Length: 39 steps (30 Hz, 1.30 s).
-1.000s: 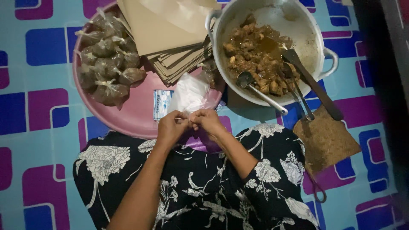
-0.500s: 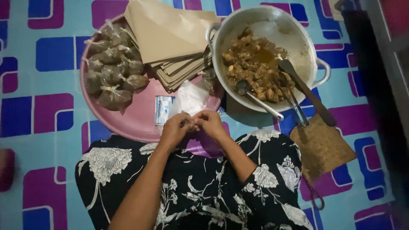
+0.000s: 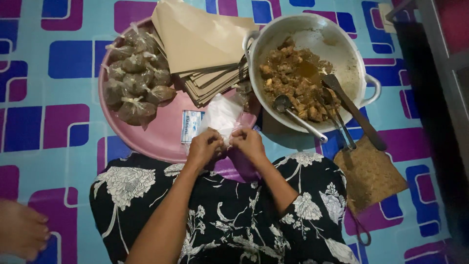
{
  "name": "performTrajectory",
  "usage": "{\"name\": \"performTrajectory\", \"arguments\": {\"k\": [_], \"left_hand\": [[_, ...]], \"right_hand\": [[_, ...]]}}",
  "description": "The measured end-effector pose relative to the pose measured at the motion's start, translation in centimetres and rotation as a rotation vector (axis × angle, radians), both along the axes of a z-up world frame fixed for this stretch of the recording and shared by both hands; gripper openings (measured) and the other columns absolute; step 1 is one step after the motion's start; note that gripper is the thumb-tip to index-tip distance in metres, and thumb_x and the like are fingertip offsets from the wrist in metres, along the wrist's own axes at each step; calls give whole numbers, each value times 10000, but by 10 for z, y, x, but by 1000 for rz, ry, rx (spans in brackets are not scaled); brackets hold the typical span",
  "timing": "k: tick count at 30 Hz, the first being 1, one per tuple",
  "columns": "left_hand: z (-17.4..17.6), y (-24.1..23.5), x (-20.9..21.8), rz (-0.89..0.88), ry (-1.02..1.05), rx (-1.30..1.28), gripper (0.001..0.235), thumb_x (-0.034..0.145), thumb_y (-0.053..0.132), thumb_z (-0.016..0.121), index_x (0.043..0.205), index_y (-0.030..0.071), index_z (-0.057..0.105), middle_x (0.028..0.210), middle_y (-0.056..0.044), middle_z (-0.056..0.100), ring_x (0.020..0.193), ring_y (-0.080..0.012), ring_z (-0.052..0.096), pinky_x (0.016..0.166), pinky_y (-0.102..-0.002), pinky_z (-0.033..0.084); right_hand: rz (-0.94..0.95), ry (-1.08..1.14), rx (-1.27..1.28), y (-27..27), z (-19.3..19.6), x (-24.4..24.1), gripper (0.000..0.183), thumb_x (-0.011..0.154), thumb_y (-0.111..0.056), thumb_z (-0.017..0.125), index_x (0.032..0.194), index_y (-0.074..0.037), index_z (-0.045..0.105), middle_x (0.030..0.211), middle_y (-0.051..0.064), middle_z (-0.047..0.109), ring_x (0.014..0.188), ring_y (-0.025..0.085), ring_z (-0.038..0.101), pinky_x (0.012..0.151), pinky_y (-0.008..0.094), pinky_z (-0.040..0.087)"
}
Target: Packaging cooked food into small plastic bags using a spoon and tying them shut.
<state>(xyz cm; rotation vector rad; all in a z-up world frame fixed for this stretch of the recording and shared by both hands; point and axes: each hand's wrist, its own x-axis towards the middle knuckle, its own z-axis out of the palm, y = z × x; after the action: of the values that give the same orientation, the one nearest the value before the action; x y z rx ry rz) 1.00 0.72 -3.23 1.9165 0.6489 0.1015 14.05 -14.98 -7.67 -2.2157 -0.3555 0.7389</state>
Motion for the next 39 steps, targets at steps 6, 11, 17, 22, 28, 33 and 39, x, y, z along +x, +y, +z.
{"name": "performTrajectory", "arguments": {"k": [6,11,17,22,28,33,39], "left_hand": [[0,1,0,20,-43,-43,124,806,198,850,913,179,790,1006,-73,779,1032,-334,726,875,-439,576],[13,4,0,132,-32,-96,91,806,209,838,885,191,797,914,-71,765,925,-303,724,825,-407,563],[-7,4,6,199,-39,-92,62,809,192,824,861,188,791,815,-75,735,819,-269,700,764,-377,540],[-3,-1,6,211,25,-62,67,835,187,782,899,164,777,883,-94,758,935,-323,724,855,-427,552],[19,-4,4,79,86,120,57,847,246,788,875,198,781,890,-82,748,960,-344,722,871,-469,568],[26,-5,3,57,91,128,79,860,231,767,891,159,762,942,-111,739,1002,-378,705,893,-507,562],[17,1,6,92,83,113,132,849,218,779,924,111,757,948,-141,745,995,-403,709,871,-545,567]], "right_hand": [[-264,533,516,14,49,-30,289,777,3,800,1034,109,720,809,145,700,603,170,716,548,266,638],[-53,103,325,23,64,-34,93,832,-79,778,918,-45,772,801,127,744,690,219,728,615,327,590],[266,-388,79,20,38,-39,68,930,-265,707,917,-202,730,823,46,730,853,293,729,777,415,559],[316,-448,102,17,44,-45,83,943,-241,689,933,-159,691,824,93,702,864,340,707,787,452,551],[-19,156,342,18,37,-38,55,922,-55,679,945,-16,710,644,107,710,512,180,680,491,304,563],[-279,618,510,15,55,-31,260,822,53,650,1070,132,657,809,258,720,657,293,763,597,374,676],[-305,711,600,17,53,-34,339,801,114,678,1127,191,623,911,275,730,794,325,776,732,404,677]]}}
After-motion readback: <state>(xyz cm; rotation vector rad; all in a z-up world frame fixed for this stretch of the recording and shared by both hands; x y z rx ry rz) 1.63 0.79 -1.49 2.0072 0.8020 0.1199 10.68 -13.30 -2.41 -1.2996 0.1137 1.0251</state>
